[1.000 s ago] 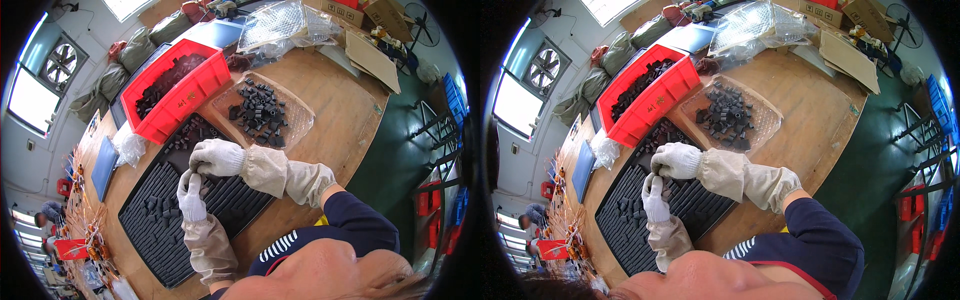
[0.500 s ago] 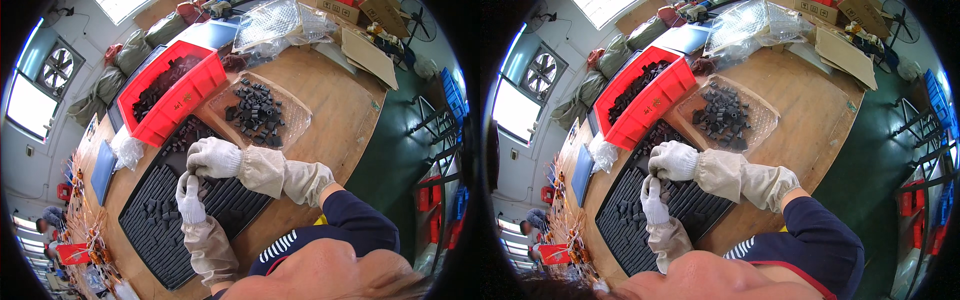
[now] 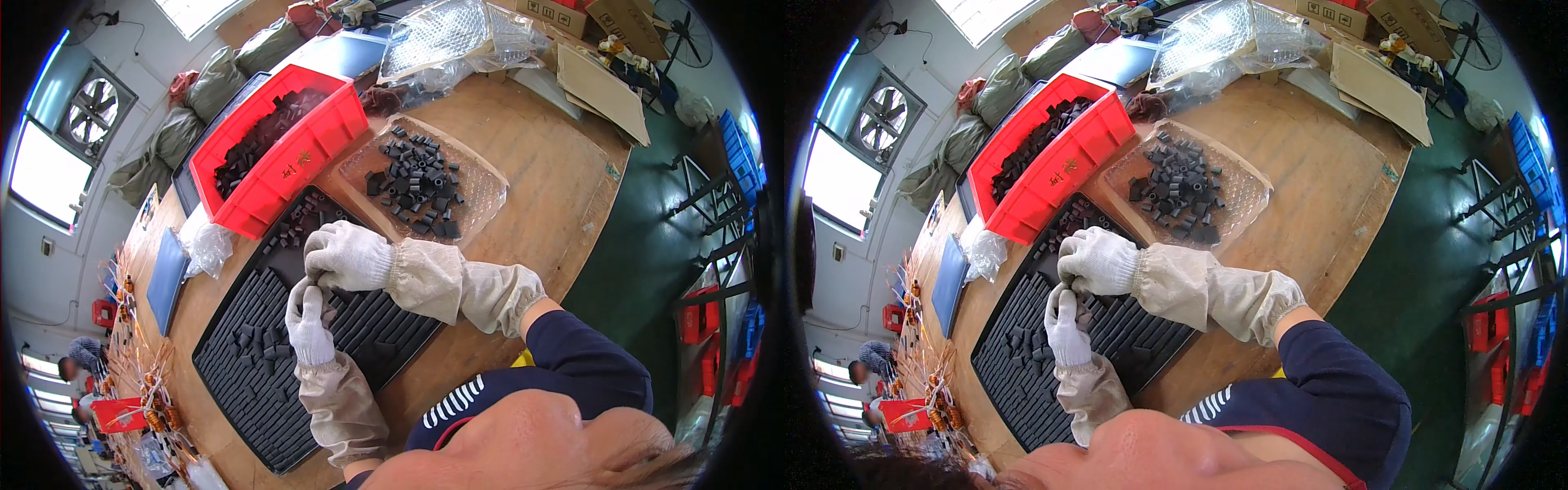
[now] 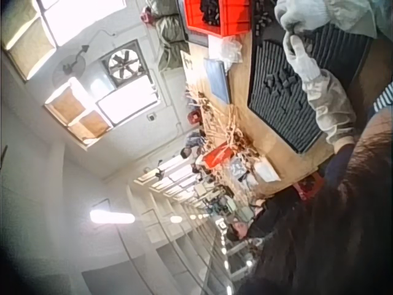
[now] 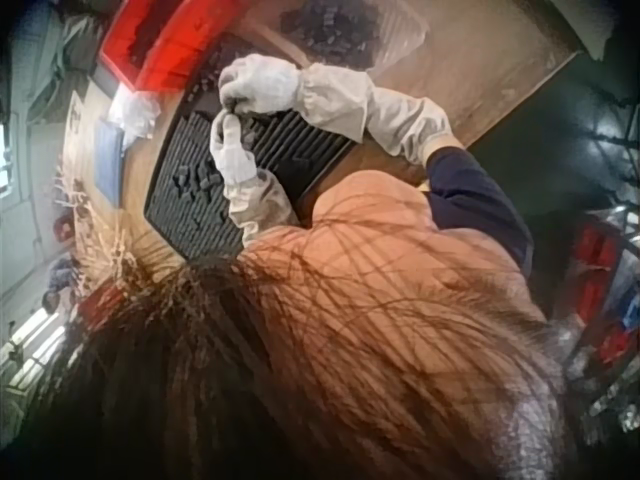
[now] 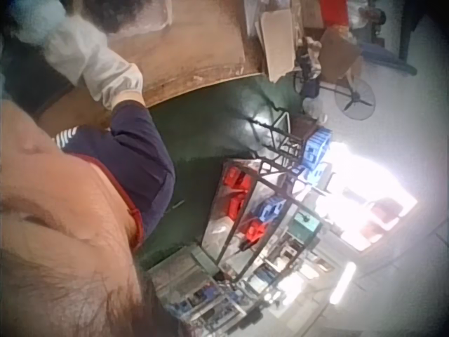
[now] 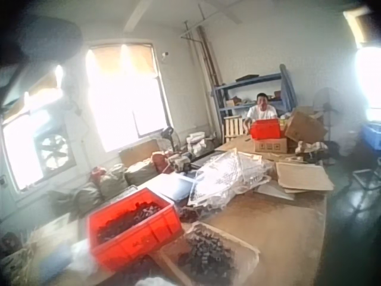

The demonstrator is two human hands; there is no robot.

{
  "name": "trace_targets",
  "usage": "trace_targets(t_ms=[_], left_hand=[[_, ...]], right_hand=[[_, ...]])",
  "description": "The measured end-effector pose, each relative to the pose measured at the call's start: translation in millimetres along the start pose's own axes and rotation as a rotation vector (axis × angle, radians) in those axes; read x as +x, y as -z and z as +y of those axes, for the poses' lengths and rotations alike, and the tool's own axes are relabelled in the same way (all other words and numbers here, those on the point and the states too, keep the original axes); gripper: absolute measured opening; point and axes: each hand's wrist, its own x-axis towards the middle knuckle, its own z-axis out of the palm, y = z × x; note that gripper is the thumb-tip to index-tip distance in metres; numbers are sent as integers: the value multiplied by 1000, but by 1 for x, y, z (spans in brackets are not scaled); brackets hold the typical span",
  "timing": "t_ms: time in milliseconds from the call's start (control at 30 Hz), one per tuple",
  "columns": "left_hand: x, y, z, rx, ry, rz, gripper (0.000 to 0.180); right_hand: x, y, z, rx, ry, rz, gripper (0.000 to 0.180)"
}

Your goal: The person sits at a workbench in a factory setting, wearing white gloves. They repeatedly pick up small black plastic components from a red bin and a clear tray, inspect them, and place them into a black tray with a grid pattern. The task involves sorting and organizing these small parts by hand.

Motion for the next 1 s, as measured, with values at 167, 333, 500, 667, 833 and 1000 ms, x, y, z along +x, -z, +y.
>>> trace_targets(t_ms=[167, 333, 500, 667, 833, 1000], left_hand=[[1, 5, 0, 148, -45, 43, 29], [1, -1, 3, 303, -56, 75, 31], [1, -2, 3, 385, -72, 78, 33], [3, 0, -1, 397, -92, 80, 32], [4, 1, -3, 422, -112, 72, 31], [0, -9, 4, 308, -86, 97, 28]], right_hand=[[2, -6, -3, -100, 28, 61, 24], [-1, -8, -1, -224, 181, 102, 21], [-2, -11, 3, -326, 208, 50, 20], [-2, -9, -3, -336, 216, 46, 18], [-3, -10, -3, -355, 210, 34, 17], [-3, -14, 1, -329, 206, 88, 20]])
